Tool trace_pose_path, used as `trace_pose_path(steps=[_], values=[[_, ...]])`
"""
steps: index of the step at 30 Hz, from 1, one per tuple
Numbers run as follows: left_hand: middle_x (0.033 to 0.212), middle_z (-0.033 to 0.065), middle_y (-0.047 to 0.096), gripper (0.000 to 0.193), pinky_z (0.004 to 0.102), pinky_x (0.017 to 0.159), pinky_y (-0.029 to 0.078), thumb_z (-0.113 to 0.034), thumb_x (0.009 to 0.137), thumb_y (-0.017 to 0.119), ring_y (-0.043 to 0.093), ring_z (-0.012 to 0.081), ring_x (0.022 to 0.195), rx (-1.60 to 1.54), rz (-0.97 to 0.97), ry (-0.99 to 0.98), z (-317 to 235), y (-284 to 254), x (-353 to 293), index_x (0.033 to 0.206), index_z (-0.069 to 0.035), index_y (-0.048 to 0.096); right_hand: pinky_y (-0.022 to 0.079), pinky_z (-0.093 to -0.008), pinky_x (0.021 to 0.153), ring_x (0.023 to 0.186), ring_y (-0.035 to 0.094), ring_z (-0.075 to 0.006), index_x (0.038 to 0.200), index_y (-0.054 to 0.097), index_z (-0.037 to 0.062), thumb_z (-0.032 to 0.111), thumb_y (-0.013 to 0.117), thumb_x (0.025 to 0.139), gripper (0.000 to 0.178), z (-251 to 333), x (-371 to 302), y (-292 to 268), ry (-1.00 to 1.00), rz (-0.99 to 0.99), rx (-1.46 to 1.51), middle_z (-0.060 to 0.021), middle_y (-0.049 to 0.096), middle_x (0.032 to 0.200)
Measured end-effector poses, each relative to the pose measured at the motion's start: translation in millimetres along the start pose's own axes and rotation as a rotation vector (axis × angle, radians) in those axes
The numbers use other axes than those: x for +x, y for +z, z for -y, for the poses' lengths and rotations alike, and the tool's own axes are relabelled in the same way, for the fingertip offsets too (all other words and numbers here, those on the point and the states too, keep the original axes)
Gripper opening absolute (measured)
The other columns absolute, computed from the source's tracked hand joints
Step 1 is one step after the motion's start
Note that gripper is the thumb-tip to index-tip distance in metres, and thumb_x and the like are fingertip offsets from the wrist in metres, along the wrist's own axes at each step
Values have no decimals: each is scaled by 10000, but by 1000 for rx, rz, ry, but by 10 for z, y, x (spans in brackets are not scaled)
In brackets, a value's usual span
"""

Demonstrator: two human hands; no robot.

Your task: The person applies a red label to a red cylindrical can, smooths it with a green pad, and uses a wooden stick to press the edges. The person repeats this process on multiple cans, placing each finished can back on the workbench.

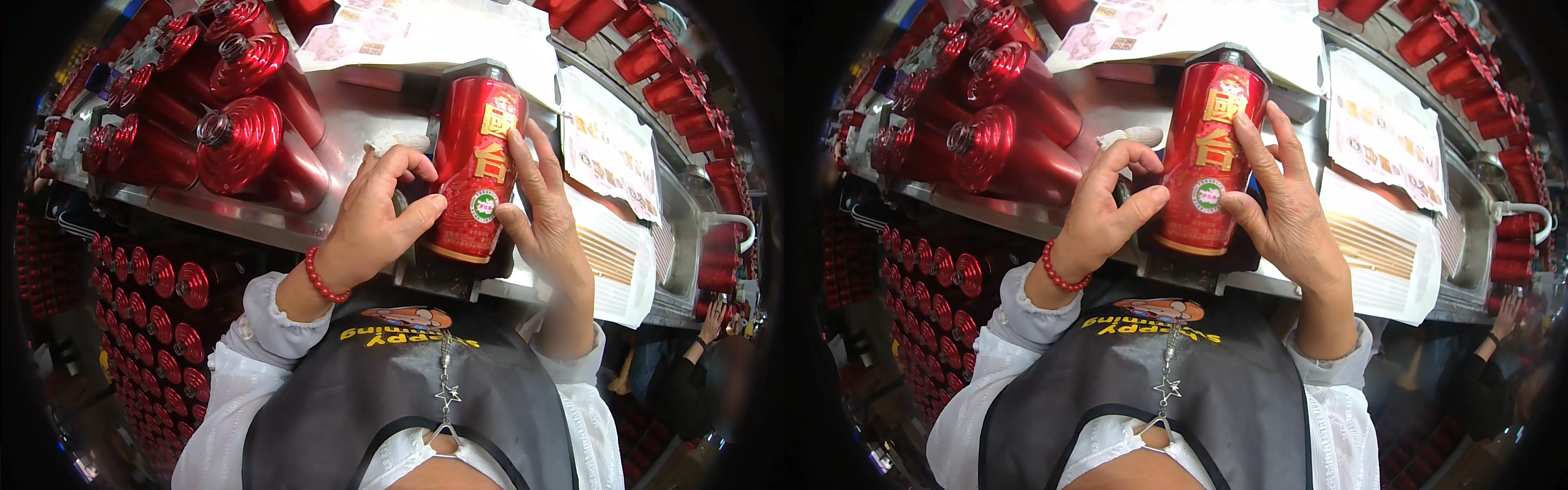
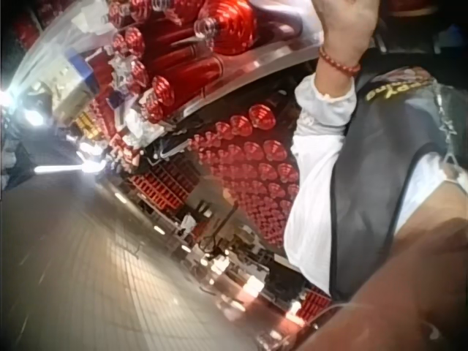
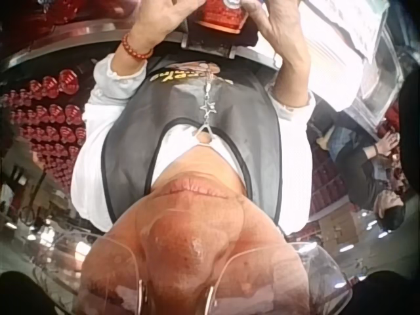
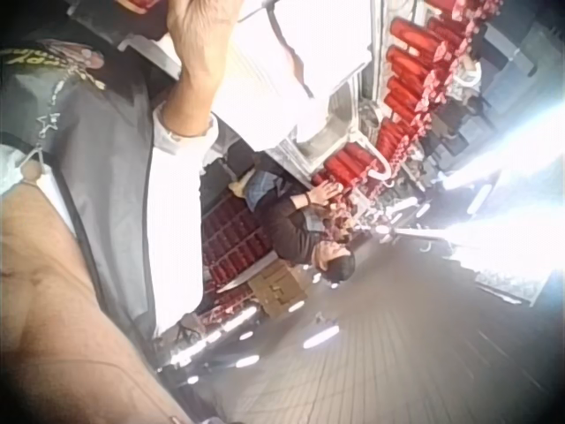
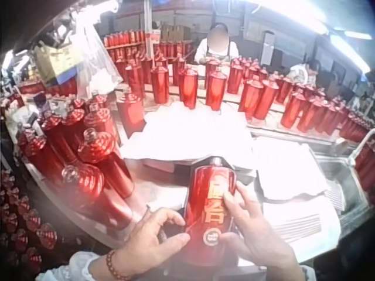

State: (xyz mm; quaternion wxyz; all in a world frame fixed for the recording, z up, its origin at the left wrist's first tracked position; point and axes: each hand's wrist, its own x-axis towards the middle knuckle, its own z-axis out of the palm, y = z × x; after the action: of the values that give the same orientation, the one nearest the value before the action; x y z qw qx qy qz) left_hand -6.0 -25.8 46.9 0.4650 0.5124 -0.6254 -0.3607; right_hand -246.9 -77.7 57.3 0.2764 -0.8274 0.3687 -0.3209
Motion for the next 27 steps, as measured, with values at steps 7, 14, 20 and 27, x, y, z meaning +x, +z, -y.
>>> trace_pose_path(steps=[7, 14, 20, 27], values=[[1007, 66, 644, 289, 376, 924, 453, -232, 850, 767, 545, 238, 946, 4, 20, 13, -130, -2, 12, 1014, -52, 612, 506, -402, 1008, 1114, 570, -280, 1556, 448, 101, 334, 736, 942, 717, -3, 5, 0, -3, 4, -7, -226, 275, 1626], [918, 48, 620, 139, 337, 899, 428, -147, 855, 695, 521, 196, 943, -110, 83, -128, -101, -12, 71, 911, -49, 614, 504, -397, 1006, 1098, 569, -270, 1560, 442, 103, 320, 738, 940, 720, -5, 6, -3, -6, 7, 10, -226, 280, 1622], [901, 10, 588, 85, 289, 837, 434, -124, 897, 658, 508, 122, 893, -354, 98, -197, -51, -82, 101, 909, -48, 620, 501, -401, 1012, 1108, 565, -275, 1561, 442, 105, 336, 732, 944, 720, -6, 3, 0, 1, 8, 14, -229, 275, 1622], [964, -8, 555, 122, 254, 841, 408, -164, 968, 623, 481, 77, 913, -376, 169, -254, -59, -94, 117, 934, -48, 608, 503, -404, 1014, 1128, 563, -284, 1559, 444, 107, 371, 722, 949, 720, -26, -4, 8, -10, 1, 9, -234, 269, 1622]])
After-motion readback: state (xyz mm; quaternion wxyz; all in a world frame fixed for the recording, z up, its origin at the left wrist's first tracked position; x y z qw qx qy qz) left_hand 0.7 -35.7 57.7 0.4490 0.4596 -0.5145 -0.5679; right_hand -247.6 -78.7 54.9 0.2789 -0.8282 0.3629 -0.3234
